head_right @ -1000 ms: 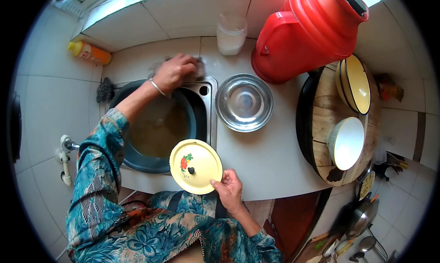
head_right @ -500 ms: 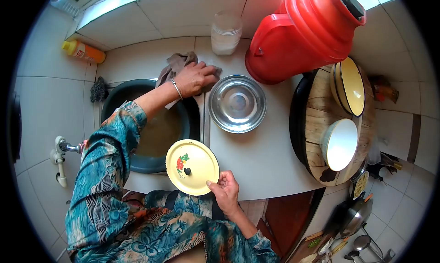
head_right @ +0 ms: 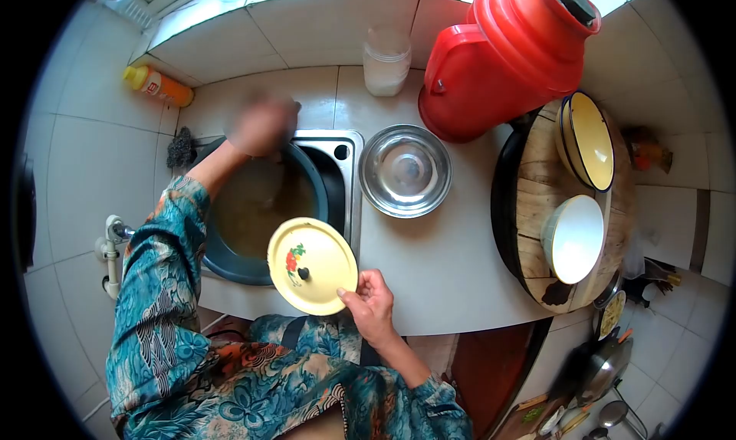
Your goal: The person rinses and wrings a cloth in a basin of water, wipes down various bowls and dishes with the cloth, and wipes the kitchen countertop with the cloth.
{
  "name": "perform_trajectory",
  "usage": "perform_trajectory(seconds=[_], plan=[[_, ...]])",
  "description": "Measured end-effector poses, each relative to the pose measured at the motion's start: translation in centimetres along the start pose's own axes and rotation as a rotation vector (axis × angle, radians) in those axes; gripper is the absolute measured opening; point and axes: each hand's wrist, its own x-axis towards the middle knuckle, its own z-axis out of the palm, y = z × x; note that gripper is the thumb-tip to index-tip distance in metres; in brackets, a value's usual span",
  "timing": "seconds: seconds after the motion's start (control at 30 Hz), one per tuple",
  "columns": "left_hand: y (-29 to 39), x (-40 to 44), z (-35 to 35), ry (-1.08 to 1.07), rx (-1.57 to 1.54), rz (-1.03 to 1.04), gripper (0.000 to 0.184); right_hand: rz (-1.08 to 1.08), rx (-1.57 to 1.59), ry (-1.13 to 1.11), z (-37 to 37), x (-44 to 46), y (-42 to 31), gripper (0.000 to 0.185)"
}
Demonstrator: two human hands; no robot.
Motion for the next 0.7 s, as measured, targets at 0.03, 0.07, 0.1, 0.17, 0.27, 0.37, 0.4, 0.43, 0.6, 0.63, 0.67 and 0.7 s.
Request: perform_trajectory(seconds=[0.03, 0.07, 0.1, 0.17, 0.27, 0.37, 0.4, 0.43, 0.6, 0.63, 0.67, 0.7], plan=[[-0.6, -0.5, 0.8, -0.009, 0.01, -0.047, 0.019, -0.032, -0.004, -0.006, 0.6, 0.3, -0.4, 0.022], [-1.4, -1.0, 1.6, -0.019, 0.025, -0.095, 0.018, -0.065, -0.004, -0.015, 1.5, 0.9, -1.0, 0.022], [-2.4, -1.8, 2.4, -0.025, 0.09, -0.119, 0.016, -0.094, 0.002, -0.027, 2.4, 1.5, -1.6, 0.022], [-3.9, -3.3, 3.2, -0.033, 0.17, -0.189, 0.016, -0.164, 0.028, -0.039, 4.2, 3.1, -2.6, 0.021], [-4.5, -4.8, 2.6, -0.034, 0.105, -0.385, 0.018, -0.289, 0.049, -0.027, 6.7, 5.8, -3.8, 0.02], [-1.5, -8.1, -0.3, 0.38, -0.294, -0.603, 0.016, -0.375, 0.195, 0.005, 9.5, 9.2, -5.2, 0.02], [0.5, -9.3, -2.3, 0.444, -0.154, -0.539, 0.014, -0.379, 0.229, 0.033, 10.2, 10.6, -5.6, 0.02], [3.0, -10.7, -4.3, 0.496, -0.015, -0.477, 0.012, -0.376, 0.26, 0.061, 10.9, 11.7, -6.0, 0.02], [8.0, -16.2, -3.9, 0.342, -0.46, -0.725, 0.011, -0.424, 0.386, 0.123, 13.2, 18.0, -6.8, 0.019], [8.5, -17.2, -3.5, 0.324, -0.514, -0.783, 0.021, -0.42, 0.396, 0.137, 13.4, 18.8, -6.7, 0.019], [8.8, -17.9, -2.9, 0.329, -0.558, -0.81, 0.023, -0.413, 0.388, 0.156, 13.4, 19.6, -6.5, 0.019], [8.9, -18.5, -2.1, 0.339, -0.602, -0.836, 0.025, -0.406, 0.378, 0.153, 13.1, 20.5, -6.2, 0.02]])
